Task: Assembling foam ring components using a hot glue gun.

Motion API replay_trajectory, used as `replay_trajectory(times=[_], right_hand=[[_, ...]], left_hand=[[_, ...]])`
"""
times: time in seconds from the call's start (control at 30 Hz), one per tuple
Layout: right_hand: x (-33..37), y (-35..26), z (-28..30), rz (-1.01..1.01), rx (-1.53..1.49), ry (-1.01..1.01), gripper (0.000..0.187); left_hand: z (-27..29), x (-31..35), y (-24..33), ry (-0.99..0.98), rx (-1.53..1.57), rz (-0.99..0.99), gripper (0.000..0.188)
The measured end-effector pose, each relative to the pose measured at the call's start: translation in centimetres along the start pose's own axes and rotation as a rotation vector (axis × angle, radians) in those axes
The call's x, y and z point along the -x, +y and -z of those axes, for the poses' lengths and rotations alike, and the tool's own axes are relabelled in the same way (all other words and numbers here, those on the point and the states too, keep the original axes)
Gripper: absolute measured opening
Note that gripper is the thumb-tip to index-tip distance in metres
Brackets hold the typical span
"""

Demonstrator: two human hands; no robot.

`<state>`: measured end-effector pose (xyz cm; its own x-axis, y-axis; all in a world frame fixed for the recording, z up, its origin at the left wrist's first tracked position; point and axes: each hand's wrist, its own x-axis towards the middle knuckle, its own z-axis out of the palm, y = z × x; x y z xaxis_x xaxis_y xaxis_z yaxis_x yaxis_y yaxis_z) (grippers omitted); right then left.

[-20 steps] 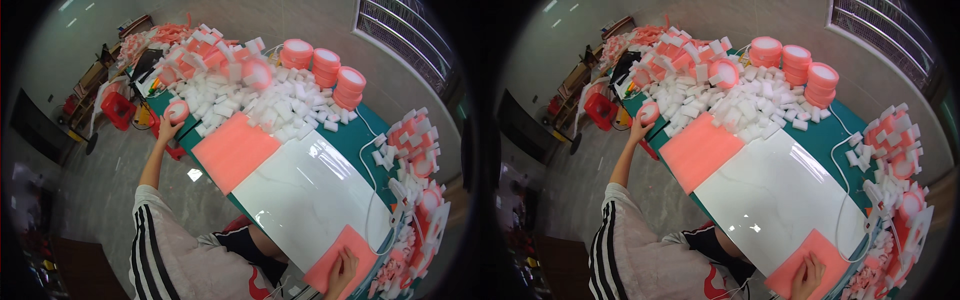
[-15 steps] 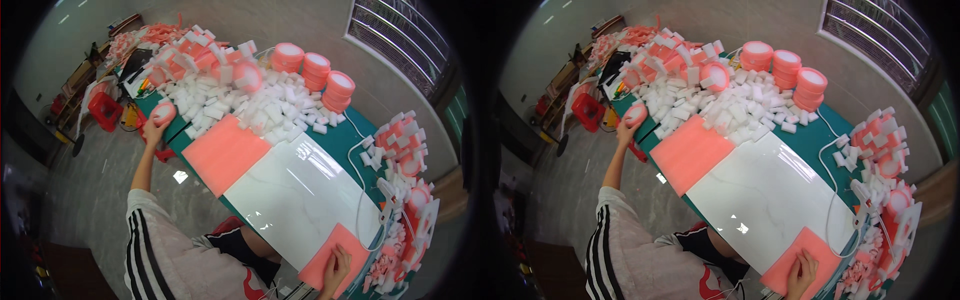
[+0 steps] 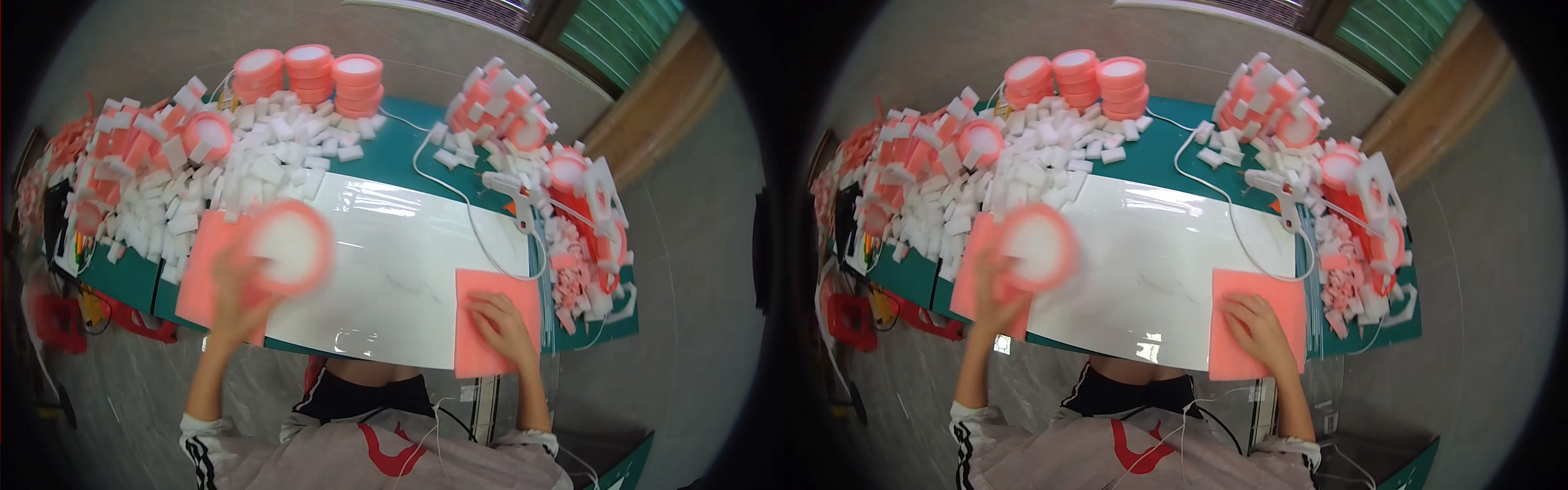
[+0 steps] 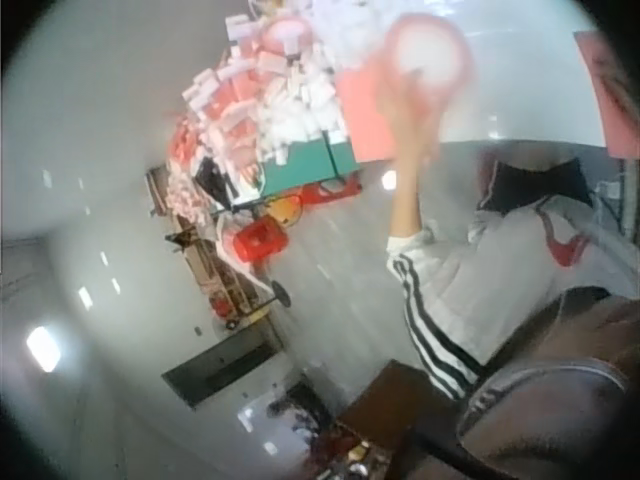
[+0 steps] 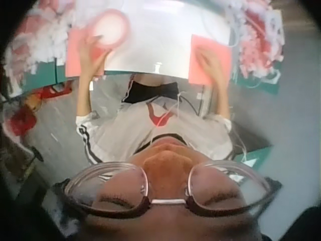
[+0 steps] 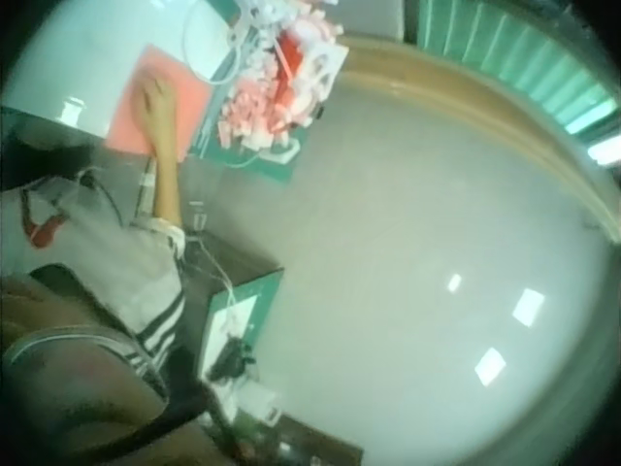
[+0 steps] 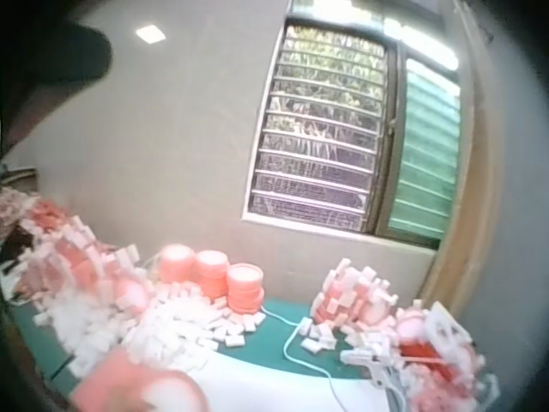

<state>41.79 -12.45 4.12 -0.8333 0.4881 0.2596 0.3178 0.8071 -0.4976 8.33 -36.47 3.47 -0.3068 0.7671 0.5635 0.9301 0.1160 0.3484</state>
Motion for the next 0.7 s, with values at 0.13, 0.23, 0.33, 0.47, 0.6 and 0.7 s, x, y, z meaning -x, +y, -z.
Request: replay_trajectory(times=[0.13, 0.23, 0.33, 0.47, 0.6, 0.7], right_hand=[[-0.7, -1.7, 1.1, 0.039, 0.037, -0.111, 0.021], [-0.3, -2.6, 1.7, 0.068, 0.041, -0.226, 0.024], [-0.4, -2.8, 1.2, 0.067, 0.026, -0.318, 0.032], [-1.6, -3.6, -0.5, 0.091, -0.059, -0.320, 0.043], [-3.8, -3.5, -2.2, 0.141, -0.087, -0.279, 0.047], [-5.3, -2.5, -3.2, 0.099, -0.174, -0.294, 0.046]], left_hand=[[-4.0, -3.0, 7.1, -0.508, -0.143, -0.275, 0.072], [-5.0, -2.6, 8.0, -0.675, -0.066, -0.265, 0.082], [-5.5, -3.1, 8.4, -0.582, -0.036, -0.312, 0.087], [-6.7, -3.7, 8.8, -0.607, 0.139, -0.399, 0.091], [-9.1, -3.8, 7.6, -0.625, 0.195, -0.523, 0.091], [-9.6, -4.8, 7.5, -0.604, 0.134, -0.499, 0.091]])
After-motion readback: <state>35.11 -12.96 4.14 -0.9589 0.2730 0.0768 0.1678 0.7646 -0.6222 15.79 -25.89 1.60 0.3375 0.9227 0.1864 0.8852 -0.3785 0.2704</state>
